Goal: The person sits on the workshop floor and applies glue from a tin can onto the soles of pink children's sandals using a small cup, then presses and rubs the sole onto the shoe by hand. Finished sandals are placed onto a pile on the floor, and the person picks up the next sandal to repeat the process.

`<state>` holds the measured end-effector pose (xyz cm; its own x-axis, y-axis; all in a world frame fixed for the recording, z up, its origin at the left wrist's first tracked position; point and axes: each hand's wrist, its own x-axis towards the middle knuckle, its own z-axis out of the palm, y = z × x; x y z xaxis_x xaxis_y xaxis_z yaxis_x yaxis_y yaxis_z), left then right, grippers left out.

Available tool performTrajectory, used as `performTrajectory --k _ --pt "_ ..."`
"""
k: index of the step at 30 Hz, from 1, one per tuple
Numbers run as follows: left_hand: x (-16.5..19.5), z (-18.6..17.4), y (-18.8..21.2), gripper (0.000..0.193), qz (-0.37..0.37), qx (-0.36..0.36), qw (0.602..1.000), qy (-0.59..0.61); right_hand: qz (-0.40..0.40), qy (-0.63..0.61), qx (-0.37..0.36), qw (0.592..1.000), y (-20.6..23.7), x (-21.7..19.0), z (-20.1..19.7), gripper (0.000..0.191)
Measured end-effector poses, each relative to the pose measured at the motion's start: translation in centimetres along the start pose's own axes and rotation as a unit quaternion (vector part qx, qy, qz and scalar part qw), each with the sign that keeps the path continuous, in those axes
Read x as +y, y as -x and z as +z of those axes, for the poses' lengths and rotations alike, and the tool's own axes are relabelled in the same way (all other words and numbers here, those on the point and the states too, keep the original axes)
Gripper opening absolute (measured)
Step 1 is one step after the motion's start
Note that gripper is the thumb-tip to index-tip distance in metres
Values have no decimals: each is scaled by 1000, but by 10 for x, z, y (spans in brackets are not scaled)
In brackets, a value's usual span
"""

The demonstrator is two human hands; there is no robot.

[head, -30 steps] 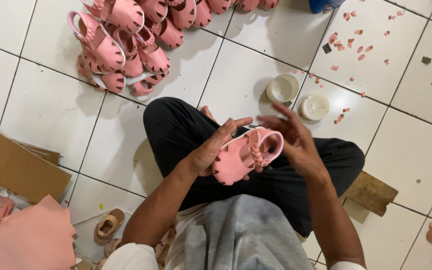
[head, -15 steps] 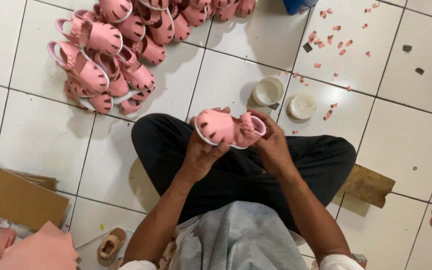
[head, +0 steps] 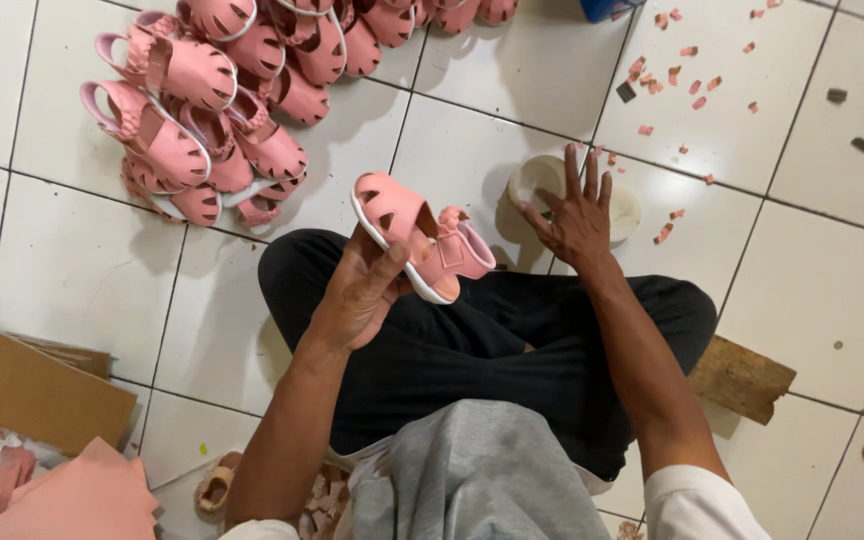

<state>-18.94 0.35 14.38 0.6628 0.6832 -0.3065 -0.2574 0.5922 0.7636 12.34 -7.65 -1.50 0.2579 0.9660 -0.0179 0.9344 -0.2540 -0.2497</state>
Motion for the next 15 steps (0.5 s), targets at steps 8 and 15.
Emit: performTrajectory --k 8,15 --pt "-6 -2 -20 76 17 41 999 20 6 -90 18 996 7 5 -8 28" --pt "-3 7 -28 84 -8 96 995 24 -5 -322 53 945 71 -60 -101 18"
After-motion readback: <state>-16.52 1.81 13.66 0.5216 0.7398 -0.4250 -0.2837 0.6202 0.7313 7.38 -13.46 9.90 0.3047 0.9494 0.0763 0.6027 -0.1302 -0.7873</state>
